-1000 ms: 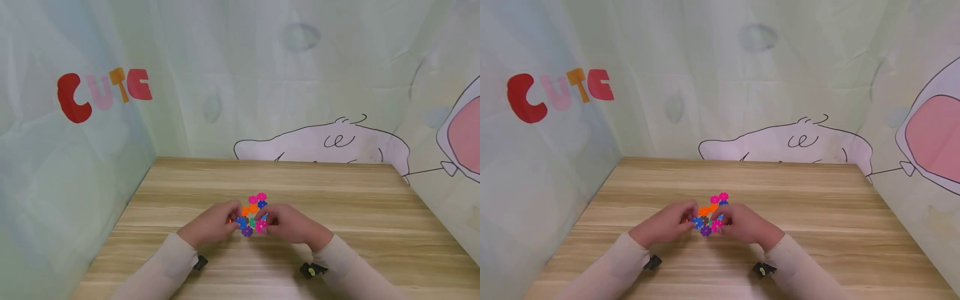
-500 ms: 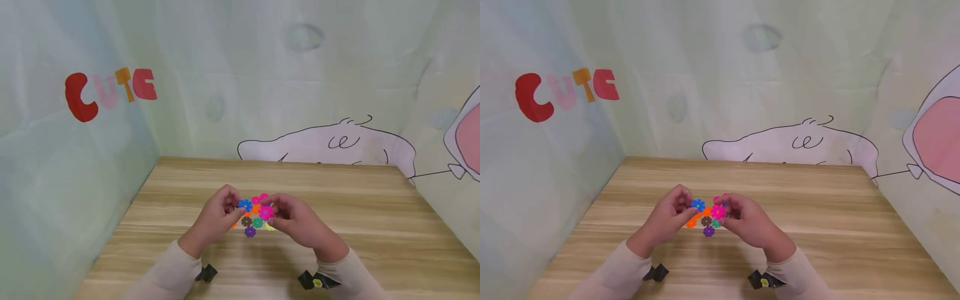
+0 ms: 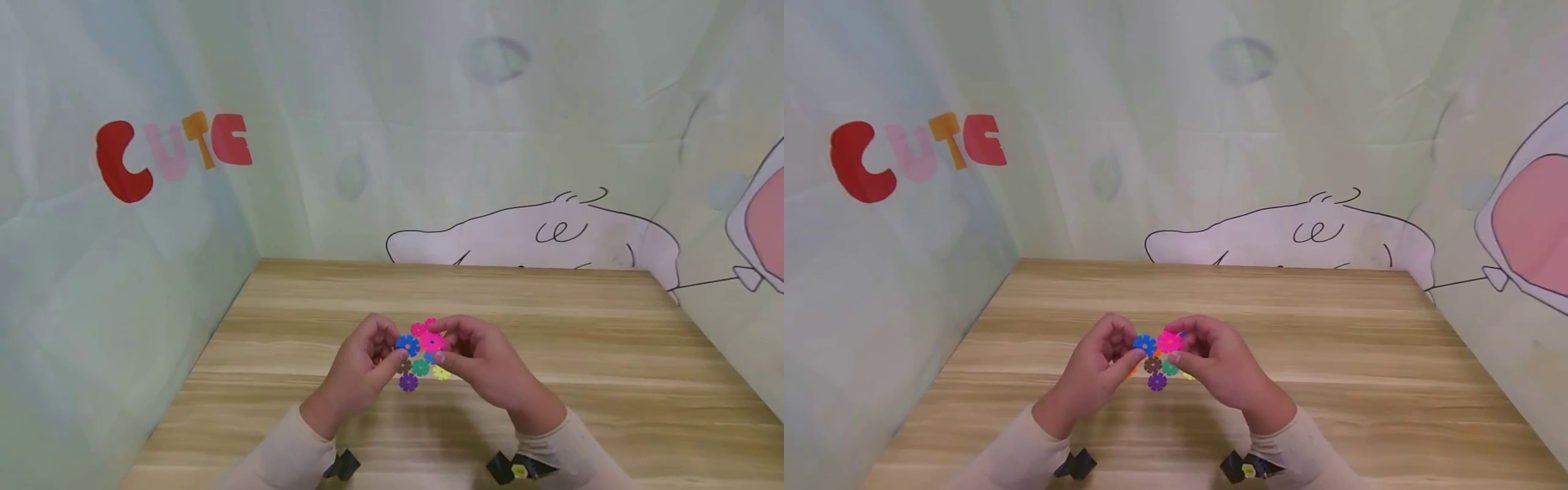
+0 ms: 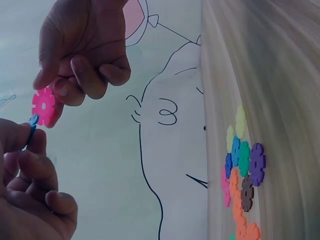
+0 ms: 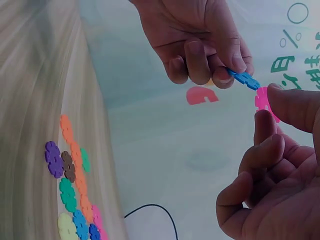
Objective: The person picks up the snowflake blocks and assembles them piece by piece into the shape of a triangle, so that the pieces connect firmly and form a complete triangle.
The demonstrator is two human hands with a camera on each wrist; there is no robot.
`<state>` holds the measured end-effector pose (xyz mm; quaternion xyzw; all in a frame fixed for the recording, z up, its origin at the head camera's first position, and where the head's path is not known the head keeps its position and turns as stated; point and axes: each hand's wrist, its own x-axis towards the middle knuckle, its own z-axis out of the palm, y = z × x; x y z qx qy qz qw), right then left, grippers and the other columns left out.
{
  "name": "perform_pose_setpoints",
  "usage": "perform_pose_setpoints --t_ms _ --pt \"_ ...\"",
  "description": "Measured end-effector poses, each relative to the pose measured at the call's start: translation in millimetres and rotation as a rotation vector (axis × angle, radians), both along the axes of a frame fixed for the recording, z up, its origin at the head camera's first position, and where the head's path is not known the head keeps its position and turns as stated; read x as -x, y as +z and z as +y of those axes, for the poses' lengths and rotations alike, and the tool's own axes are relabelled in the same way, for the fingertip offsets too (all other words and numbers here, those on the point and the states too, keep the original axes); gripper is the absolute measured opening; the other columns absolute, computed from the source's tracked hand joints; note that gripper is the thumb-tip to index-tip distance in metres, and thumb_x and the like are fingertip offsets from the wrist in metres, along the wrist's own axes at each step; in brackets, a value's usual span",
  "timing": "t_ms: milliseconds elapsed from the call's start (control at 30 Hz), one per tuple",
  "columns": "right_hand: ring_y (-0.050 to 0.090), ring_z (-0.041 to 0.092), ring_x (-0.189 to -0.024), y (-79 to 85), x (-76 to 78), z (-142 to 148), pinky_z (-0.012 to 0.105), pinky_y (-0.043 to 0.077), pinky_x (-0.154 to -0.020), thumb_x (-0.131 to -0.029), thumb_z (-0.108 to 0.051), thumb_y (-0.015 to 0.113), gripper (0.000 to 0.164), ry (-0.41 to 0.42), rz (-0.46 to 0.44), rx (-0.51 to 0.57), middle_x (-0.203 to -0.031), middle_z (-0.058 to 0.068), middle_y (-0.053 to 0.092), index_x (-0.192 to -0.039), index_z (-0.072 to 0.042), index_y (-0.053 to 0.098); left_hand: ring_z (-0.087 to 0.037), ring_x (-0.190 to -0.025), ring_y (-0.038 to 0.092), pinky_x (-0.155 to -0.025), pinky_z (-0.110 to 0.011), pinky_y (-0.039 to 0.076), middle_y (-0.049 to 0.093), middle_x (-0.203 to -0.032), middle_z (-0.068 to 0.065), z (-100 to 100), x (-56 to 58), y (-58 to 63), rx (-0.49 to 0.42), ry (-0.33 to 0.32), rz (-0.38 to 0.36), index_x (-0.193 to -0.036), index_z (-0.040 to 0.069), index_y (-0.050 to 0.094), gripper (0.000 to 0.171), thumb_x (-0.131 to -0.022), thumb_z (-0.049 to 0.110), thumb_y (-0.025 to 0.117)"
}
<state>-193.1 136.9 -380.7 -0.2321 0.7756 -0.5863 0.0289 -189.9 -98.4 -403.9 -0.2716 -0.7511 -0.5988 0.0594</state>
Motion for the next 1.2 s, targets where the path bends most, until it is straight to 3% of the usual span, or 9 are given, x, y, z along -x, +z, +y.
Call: perform_pose_setpoints --t_ms 433,600,800,1033,1200 --pt "0.062 0.014 -0.081 -1.6 -1.5 -0.7 0.023 0.056 -0.068 -0.096 -0.001 0.072 0.029 0.059 -0.067 0.029 -0.095 0.008 0.065 -0.125 0.004 0.066 -0.011 -0.071 0.059 -0.06 -0.024 0.053 0.065 -0.084 -0.004 2.9 -5.2 -5.1 -0.008 0.059 0.132 -0.11 0.01 0.055 0.023 -0.097 -0.004 0.068" --pt "0.062 0.014 -0.081 -2.5 -2.7 0.1 0.023 0.055 -0.069 -0.097 -0.002 0.072 0.031 0.063 -0.071 0.034 -0.096 0.009 0.065 -0.126 0.005 0.065 -0.009 -0.069 0.057 -0.06 -0.023 0.051 0.065 -0.087 -0.002 3.2 -4.0 -7.3 0.009 0.072 0.215 -0.11 0.011 0.06 0.023 -0.096 -0.003 0.07" --pt "0.06 0.015 -0.081 -1.6 -3.8 1.8 0.022 0.053 -0.068 -0.099 -0.007 0.072 0.033 0.055 -0.082 0.026 -0.096 0.011 0.063 -0.129 0.005 0.064 -0.014 -0.074 0.067 -0.066 -0.027 0.059 0.07 -0.096 -0.006 2.2 -2.1 -9.0 -0.01 0.043 0.238 -0.116 0.01 0.063 0.023 -0.098 -0.003 0.069" --pt "0.06 0.015 -0.081 -3.0 -4.7 -0.4 0.022 0.053 -0.068 -0.099 -0.006 0.072 0.031 0.04 -0.085 0.041 -0.096 0.011 0.064 -0.127 0.004 0.065 -0.008 -0.075 0.064 -0.066 -0.027 0.06 0.068 -0.092 -0.009 2.7 -1.5 -11.0 -0.044 0.013 0.255 -0.111 0.007 0.061 0.024 -0.095 -0.008 0.07" --pt "0.06 0.016 -0.083 -3.3 -6.1 -3.0 0.023 0.054 -0.07 -0.098 -0.004 0.072 0.03 0.035 -0.099 0.07 -0.099 0.01 0.065 -0.126 0.004 0.066 -0.011 -0.074 0.064 -0.067 -0.027 0.062 0.066 -0.09 -0.011 3.4 -0.7 -11.6 -0.063 -0.007 0.286 -0.107 0.005 0.06 0.023 -0.093 -0.012 0.07"
